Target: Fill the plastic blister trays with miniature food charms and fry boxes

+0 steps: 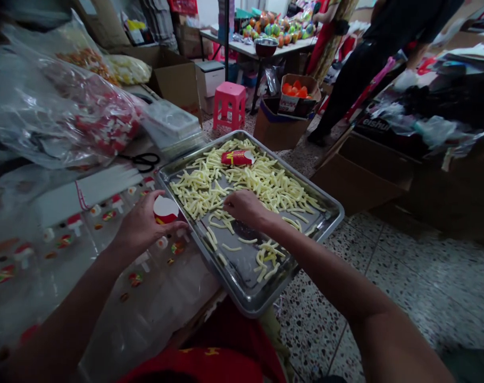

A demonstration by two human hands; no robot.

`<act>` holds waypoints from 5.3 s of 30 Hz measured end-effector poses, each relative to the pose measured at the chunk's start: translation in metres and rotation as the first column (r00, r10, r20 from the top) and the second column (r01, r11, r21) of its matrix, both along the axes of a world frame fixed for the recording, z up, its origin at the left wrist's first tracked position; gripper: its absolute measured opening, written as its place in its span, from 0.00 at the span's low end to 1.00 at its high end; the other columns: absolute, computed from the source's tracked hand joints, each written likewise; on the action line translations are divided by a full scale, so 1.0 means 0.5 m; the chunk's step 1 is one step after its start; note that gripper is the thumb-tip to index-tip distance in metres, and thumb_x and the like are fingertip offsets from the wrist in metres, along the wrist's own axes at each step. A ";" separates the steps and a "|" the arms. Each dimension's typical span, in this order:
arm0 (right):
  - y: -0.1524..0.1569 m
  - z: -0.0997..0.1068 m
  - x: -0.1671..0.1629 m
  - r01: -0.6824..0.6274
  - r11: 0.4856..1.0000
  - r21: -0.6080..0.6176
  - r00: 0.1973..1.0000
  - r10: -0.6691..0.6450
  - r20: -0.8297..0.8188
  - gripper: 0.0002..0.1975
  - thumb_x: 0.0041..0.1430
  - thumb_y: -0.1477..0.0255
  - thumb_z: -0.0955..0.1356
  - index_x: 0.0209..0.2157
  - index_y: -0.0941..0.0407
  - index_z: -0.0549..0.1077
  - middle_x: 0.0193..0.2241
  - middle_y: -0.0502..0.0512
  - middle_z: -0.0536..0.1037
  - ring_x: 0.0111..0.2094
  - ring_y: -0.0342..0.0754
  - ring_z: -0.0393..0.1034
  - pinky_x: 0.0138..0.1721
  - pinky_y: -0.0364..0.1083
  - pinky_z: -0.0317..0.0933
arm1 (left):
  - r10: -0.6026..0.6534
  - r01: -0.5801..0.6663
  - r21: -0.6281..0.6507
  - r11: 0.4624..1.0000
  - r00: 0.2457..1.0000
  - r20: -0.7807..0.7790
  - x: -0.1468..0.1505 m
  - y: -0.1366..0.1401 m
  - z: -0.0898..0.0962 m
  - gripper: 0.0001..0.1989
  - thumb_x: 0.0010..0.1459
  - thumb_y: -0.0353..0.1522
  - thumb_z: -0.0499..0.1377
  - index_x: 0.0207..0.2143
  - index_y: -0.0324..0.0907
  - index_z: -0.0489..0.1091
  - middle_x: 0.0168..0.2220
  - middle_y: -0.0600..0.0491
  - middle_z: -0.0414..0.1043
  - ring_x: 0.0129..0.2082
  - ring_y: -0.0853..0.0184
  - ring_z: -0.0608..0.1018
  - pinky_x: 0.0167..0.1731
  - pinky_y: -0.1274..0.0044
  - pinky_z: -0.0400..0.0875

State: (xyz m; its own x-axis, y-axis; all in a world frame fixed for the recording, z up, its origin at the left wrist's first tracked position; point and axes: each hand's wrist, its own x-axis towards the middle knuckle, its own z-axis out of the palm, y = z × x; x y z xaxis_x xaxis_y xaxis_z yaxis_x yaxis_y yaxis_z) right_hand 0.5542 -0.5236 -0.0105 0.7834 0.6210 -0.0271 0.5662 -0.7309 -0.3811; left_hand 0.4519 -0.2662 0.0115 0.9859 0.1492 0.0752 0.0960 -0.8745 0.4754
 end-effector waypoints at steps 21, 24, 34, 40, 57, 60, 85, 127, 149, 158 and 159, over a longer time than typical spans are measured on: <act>-0.065 -0.015 0.003 -0.020 0.975 0.220 0.988 0.053 -0.146 0.19 0.47 0.82 0.70 0.43 0.55 0.79 0.26 0.46 0.78 0.27 0.42 0.70 0.32 0.40 0.58 | -0.061 0.061 -0.014 0.998 0.998 -0.025 -0.034 0.024 -0.011 0.42 0.46 0.47 0.71 0.59 0.43 0.62 0.57 0.43 0.69 0.55 0.50 0.73 0.53 0.64 0.68; -0.041 -0.009 0.003 0.055 0.976 0.213 0.981 -0.013 -0.193 0.19 0.48 0.78 0.73 0.44 0.57 0.80 0.27 0.47 0.79 0.28 0.43 0.71 0.31 0.40 0.58 | -0.079 0.079 -0.014 0.997 0.997 -0.019 -0.030 0.011 0.001 0.43 0.45 0.47 0.72 0.60 0.42 0.62 0.58 0.43 0.68 0.56 0.50 0.72 0.54 0.63 0.68; 0.021 -0.033 -0.024 0.126 0.982 -0.142 0.991 -0.118 0.069 0.05 0.49 0.73 0.70 0.25 0.57 0.81 0.22 0.53 0.77 0.23 0.43 0.62 0.26 0.45 0.46 | -0.224 0.234 0.104 0.967 0.969 -0.102 -0.021 -0.069 0.025 0.49 0.42 0.45 0.74 0.63 0.39 0.60 0.57 0.40 0.69 0.55 0.49 0.73 0.54 0.64 0.68; 0.001 -0.043 -0.016 0.231 0.972 -0.034 0.970 -0.227 0.081 0.05 0.46 0.72 0.71 0.24 0.58 0.79 0.20 0.50 0.74 0.23 0.42 0.60 0.26 0.44 0.46 | -0.236 0.251 0.188 0.949 0.966 -0.103 -0.013 -0.071 0.030 0.51 0.42 0.47 0.74 0.63 0.37 0.60 0.55 0.40 0.69 0.54 0.50 0.73 0.52 0.65 0.68; 0.070 0.163 -0.023 -0.027 0.998 0.057 0.998 0.030 -0.055 0.12 0.58 0.77 0.65 0.29 0.59 0.81 0.22 0.51 0.73 0.25 0.41 0.59 0.29 0.44 0.47 | -0.122 0.112 0.050 0.992 0.942 0.314 0.088 -0.171 -0.001 0.43 0.40 0.35 0.75 0.58 0.39 0.64 0.52 0.42 0.70 0.52 0.51 0.74 0.54 0.65 0.68; 0.080 0.189 -0.010 0.052 0.995 0.088 0.998 -0.054 0.027 0.08 0.54 0.77 0.68 0.30 0.61 0.82 0.22 0.51 0.72 0.25 0.41 0.58 0.29 0.44 0.47 | -0.102 0.116 -0.009 0.993 0.908 0.406 0.097 -0.175 0.003 0.42 0.42 0.35 0.73 0.59 0.38 0.63 0.53 0.42 0.70 0.53 0.52 0.73 0.56 0.65 0.67; 0.043 -0.010 0.014 -0.277 0.925 -0.260 0.924 0.331 0.194 0.06 0.53 0.76 0.70 0.33 0.55 0.81 0.33 0.56 0.80 0.41 0.52 0.68 0.43 0.48 0.53 | 0.075 -0.049 -0.092 0.995 0.949 0.306 -0.001 0.013 -0.015 0.43 0.43 0.42 0.74 0.60 0.42 0.63 0.57 0.44 0.69 0.56 0.53 0.72 0.58 0.65 0.65; 0.059 0.141 -0.044 0.084 0.986 0.147 0.996 -0.090 0.030 0.12 0.49 0.80 0.68 0.35 0.59 0.81 0.28 0.49 0.78 0.31 0.45 0.67 0.31 0.42 0.52 | -0.137 0.196 -0.159 0.968 0.938 0.318 0.068 -0.196 -0.021 0.36 0.46 0.33 0.69 0.58 0.40 0.63 0.52 0.46 0.71 0.51 0.57 0.74 0.53 0.69 0.69; -0.022 -0.011 -0.268 0.237 0.910 -0.340 0.968 -0.190 0.166 0.12 0.66 0.71 0.65 0.35 0.58 0.80 0.35 0.60 0.79 0.36 0.50 0.73 0.34 0.46 0.56 | 0.087 0.024 -0.266 0.964 0.913 0.398 -0.031 -0.061 -0.015 0.42 0.42 0.42 0.75 0.58 0.41 0.67 0.53 0.44 0.72 0.52 0.52 0.75 0.54 0.63 0.70; 0.055 -0.002 -0.201 0.271 0.957 -0.103 0.961 -0.276 -0.036 0.09 0.56 0.66 0.69 0.35 0.52 0.82 0.31 0.53 0.83 0.32 0.47 0.74 0.29 0.44 0.51 | -0.060 0.082 -0.098 0.992 0.975 0.212 -0.076 -0.030 -0.017 0.47 0.38 0.42 0.77 0.60 0.44 0.65 0.51 0.45 0.72 0.51 0.51 0.75 0.51 0.65 0.70; 0.067 -0.008 -0.201 0.239 0.967 -0.093 0.969 -0.243 -0.045 0.09 0.57 0.66 0.69 0.34 0.52 0.82 0.31 0.54 0.83 0.32 0.47 0.74 0.29 0.44 0.51 | -0.088 0.106 -0.086 0.991 0.977 0.194 -0.077 -0.027 -0.017 0.48 0.37 0.43 0.77 0.61 0.44 0.65 0.51 0.45 0.72 0.51 0.51 0.75 0.51 0.66 0.70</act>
